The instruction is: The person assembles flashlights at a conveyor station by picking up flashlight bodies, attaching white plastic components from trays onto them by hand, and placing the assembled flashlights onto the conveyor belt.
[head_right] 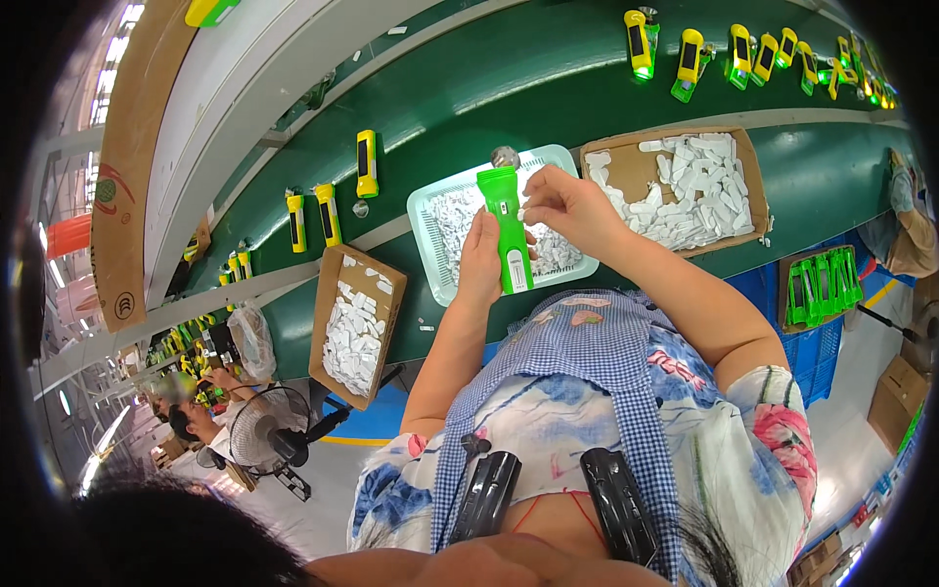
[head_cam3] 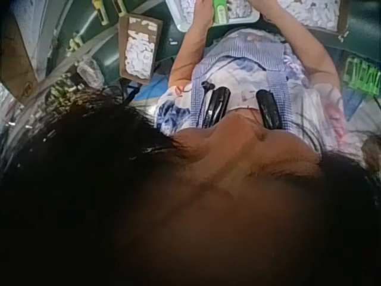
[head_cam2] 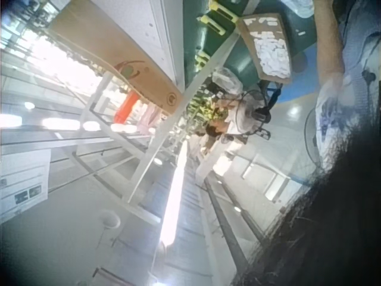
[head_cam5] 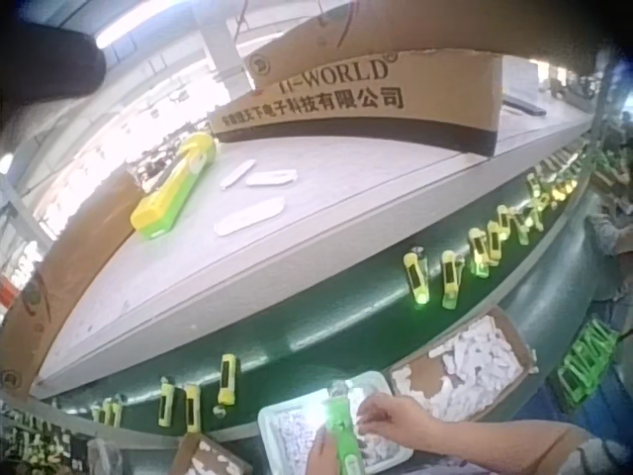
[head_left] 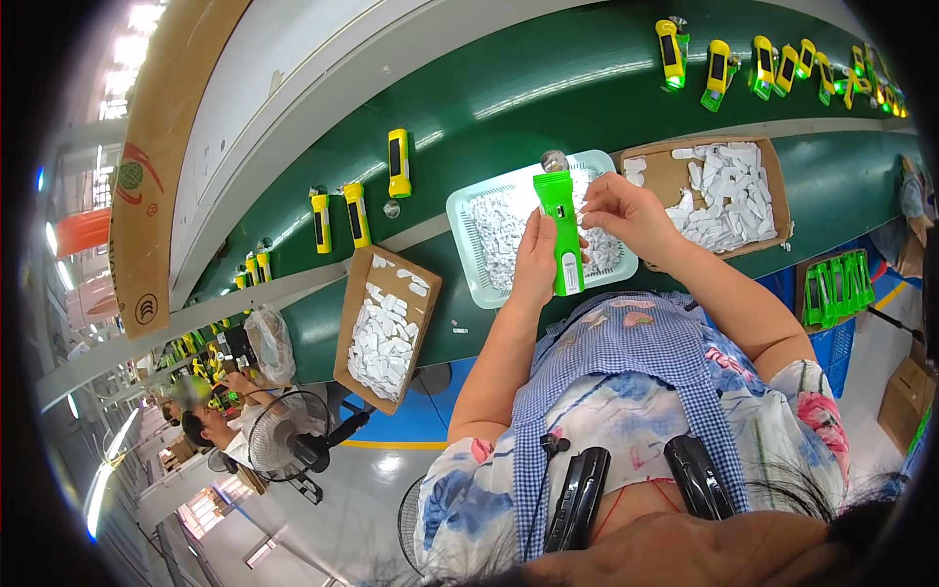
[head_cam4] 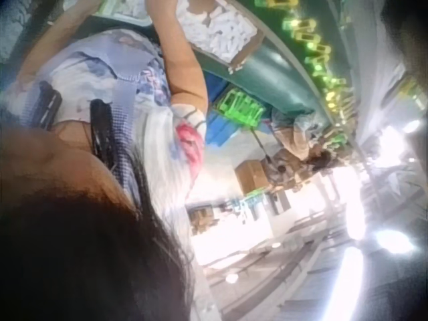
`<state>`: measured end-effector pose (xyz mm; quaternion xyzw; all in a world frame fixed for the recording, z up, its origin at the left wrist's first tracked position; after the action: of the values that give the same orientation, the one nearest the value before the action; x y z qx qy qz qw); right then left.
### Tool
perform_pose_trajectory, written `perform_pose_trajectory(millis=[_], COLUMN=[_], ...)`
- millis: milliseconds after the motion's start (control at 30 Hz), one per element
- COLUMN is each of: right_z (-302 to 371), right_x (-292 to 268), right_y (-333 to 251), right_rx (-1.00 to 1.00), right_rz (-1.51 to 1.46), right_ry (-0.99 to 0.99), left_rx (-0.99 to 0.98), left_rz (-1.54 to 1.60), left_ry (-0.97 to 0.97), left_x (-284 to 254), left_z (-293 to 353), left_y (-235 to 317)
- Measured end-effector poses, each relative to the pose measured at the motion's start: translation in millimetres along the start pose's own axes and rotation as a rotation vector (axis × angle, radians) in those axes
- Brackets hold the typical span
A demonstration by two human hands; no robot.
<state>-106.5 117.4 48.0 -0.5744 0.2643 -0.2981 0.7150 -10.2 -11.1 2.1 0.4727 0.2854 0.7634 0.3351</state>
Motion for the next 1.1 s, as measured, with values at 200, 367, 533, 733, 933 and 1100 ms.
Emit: perform_pose_trajectory(millis=[200,367,533,733,933,1100], right_z=[7.0,12.1,17.0,21.8,13.0,-0.9], right_x=[1.2,8.8,10.5,13.0,10.2,12.9], right_y=[-25.7,-30.8,-34.8,-37.9,-34.6,-38.8], right_rx=[-0.356,-0.412,-0.564,-0.550,-0.012,0.038], right_rz=[0.421,0.480,0.563,0.636,0.337,0.375], right_ry=[-0.008,0.031,0.175,0.161,0.060,-0.139], left_rx=[0.045,0.089,0.147,0.231,0.337,0.307], left_rz=[-0.134,-0.179,-0.206,-0.373,-0.641,-0.673], left_ry=[-0.051,-0.052,-0.033,-0.023,0.003,-0.065], left_x=[13.5,17.3,22.6,22.0,18.7,19.0], left_z=[2.8,5.6,9.1,14.7,17.3,17.4], left_y=[-0.2,-2.0,3.3,10.6,19.1,21.0])
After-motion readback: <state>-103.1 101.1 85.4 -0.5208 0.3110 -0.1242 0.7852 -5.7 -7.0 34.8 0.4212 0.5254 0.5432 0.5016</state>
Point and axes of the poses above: each hand's wrist, its own z-axis away from the middle knuckle, its own x-axis out of the palm, y = z × x, the point moved 5 cm from there along -z, towards the middle knuckle, and after that the axes turned 3 degrees about z, right-handed, at the moved point
